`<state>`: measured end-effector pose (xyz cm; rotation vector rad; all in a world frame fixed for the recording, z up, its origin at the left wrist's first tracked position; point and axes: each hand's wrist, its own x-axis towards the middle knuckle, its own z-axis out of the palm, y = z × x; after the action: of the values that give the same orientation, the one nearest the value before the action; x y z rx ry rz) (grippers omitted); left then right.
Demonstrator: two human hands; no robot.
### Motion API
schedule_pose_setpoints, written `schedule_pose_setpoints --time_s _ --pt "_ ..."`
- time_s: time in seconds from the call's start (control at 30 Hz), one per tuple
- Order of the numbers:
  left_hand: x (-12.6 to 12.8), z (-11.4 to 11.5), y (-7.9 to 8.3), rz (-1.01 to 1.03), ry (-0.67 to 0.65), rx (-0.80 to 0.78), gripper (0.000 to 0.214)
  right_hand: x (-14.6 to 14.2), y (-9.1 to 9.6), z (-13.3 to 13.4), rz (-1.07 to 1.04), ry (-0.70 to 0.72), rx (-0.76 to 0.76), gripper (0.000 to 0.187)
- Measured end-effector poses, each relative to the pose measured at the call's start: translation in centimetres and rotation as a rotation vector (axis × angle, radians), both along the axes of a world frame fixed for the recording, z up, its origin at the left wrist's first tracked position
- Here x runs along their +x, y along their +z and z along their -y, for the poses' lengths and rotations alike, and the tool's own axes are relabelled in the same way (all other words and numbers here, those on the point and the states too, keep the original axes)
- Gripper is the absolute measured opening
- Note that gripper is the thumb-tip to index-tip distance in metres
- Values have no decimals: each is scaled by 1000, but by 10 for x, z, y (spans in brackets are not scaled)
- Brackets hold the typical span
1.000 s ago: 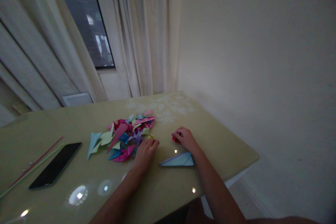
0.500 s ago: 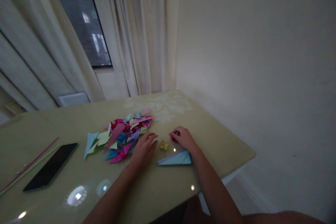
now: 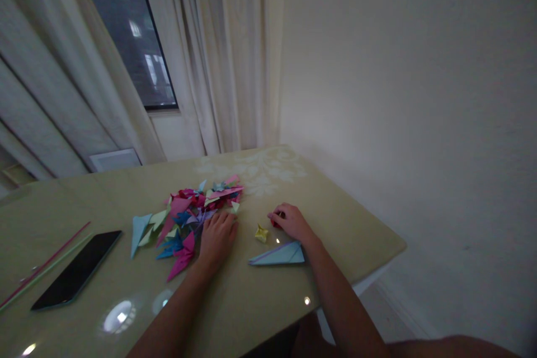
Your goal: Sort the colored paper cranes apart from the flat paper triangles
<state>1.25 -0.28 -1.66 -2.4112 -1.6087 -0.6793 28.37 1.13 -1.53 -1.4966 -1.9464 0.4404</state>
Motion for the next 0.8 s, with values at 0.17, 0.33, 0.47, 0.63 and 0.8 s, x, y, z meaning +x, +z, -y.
schedule_pose_setpoints --time_s 0.17,0.33,0.47,0.63,0.8 --pt "3 -3 -3 101 12 -30 16 0 0 -1 -10 23 -10 37" --pt "10 -7 -10 69 -26 -49 44 -1 0 -1 -85 34 -17 39" --pt "8 -13 -18 50 -161 -120 32 0 0 -1 -166 18 -32 44" --pt "4 -14 -18 149 -344 -85 32 2 -2 -4 -223 -4 -47 45" --pt "18 5 -14 213 -606 -111 41 0 0 -2 -298 62 -36 41"
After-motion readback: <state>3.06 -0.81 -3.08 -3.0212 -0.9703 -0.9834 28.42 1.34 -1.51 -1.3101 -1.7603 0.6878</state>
